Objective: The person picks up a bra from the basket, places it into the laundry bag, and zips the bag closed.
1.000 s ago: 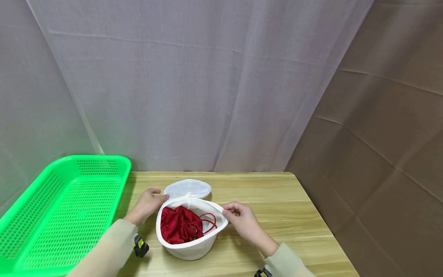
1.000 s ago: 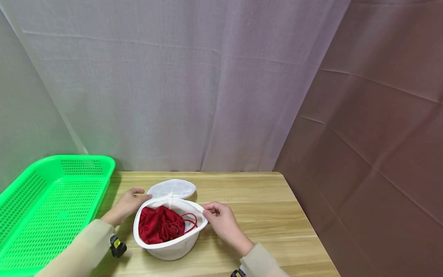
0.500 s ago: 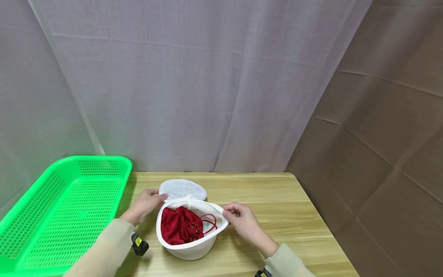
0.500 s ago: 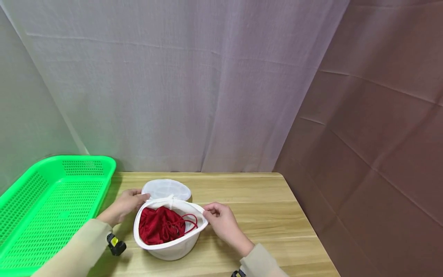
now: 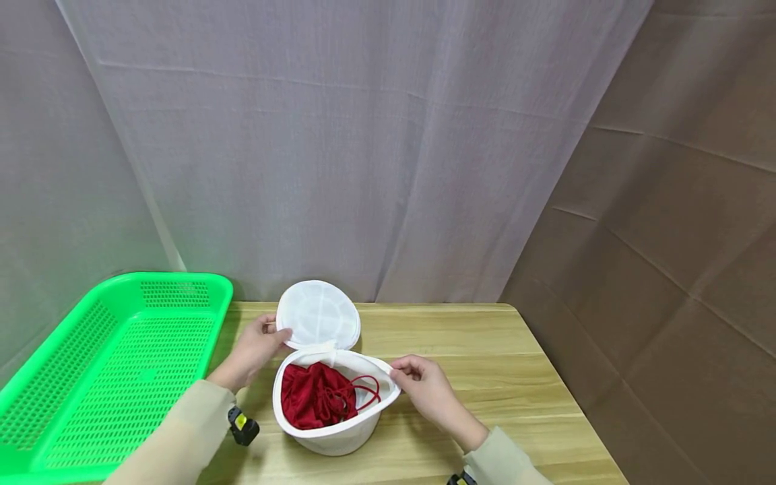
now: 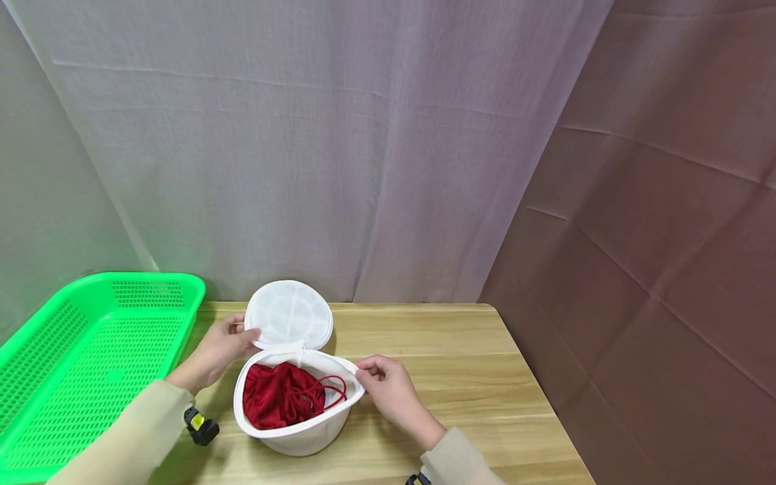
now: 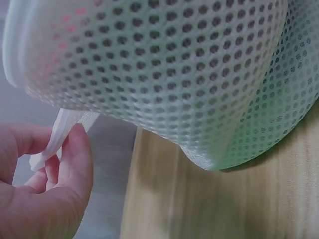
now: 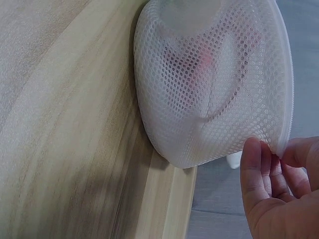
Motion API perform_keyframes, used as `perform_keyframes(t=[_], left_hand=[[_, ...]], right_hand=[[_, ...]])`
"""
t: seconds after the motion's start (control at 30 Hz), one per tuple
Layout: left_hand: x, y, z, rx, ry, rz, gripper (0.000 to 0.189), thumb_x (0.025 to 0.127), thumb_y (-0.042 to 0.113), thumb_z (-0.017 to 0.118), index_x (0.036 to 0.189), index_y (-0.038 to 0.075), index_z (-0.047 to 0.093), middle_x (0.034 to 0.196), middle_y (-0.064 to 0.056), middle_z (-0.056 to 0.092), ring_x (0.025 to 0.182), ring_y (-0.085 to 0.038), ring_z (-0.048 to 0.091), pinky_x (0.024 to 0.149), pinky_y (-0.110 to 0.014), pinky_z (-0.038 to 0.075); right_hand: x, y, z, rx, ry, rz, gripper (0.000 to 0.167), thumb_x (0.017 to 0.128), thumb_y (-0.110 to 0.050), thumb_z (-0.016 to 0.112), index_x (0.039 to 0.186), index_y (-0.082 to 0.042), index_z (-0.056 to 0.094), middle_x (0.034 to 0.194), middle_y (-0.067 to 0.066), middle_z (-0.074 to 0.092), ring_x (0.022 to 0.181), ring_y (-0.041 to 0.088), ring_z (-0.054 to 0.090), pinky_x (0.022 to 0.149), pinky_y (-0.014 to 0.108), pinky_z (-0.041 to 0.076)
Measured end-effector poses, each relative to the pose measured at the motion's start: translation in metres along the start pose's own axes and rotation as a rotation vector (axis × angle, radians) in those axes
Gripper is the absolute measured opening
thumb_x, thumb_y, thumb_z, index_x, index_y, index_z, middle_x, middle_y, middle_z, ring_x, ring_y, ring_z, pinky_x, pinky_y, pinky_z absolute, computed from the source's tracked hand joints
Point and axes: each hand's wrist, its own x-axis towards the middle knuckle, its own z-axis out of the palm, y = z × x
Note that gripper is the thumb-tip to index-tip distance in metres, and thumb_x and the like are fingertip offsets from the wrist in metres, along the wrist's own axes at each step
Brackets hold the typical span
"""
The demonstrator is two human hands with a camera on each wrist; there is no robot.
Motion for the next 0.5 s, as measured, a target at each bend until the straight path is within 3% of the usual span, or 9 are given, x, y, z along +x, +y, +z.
perform_keyframes(t=[0.3, 0.5], left_hand=[[-0.003, 0.014, 0.004, -0.015, 0.057, 0.091, 0.043, 0.092, -0.001, 0.056, 0.131, -0.012, 0.041, 0.113, -0.025, 0.054, 0.086, -0.019, 0.062, 0.077, -0.029, 0.055], [-0.008, 0.023, 0.004, -0.027, 0.038, 0.147, 0.038, 0.093, -0.002, 0.056, 0.127, -0.012, 0.043, 0.116, -0.027, 0.053, 0.089, -0.021, 0.062, 0.078, -0.028, 0.054]], right_hand=[[0.0, -0.001, 0.0, 0.004, -0.005, 0.002, 0.013, 0.091, -0.009, 0.066, 0.101, -0.001, 0.069, 0.084, 0.007, 0.065, 0.071, 0.016, 0.06, 0.069, 0.042, 0.055], [-0.001, -0.004, 0.0, 0.015, -0.001, 0.025, 0.013, 0.091, -0.006, 0.065, 0.102, 0.001, 0.068, 0.085, 0.009, 0.065, 0.072, 0.017, 0.06, 0.066, 0.032, 0.056]])
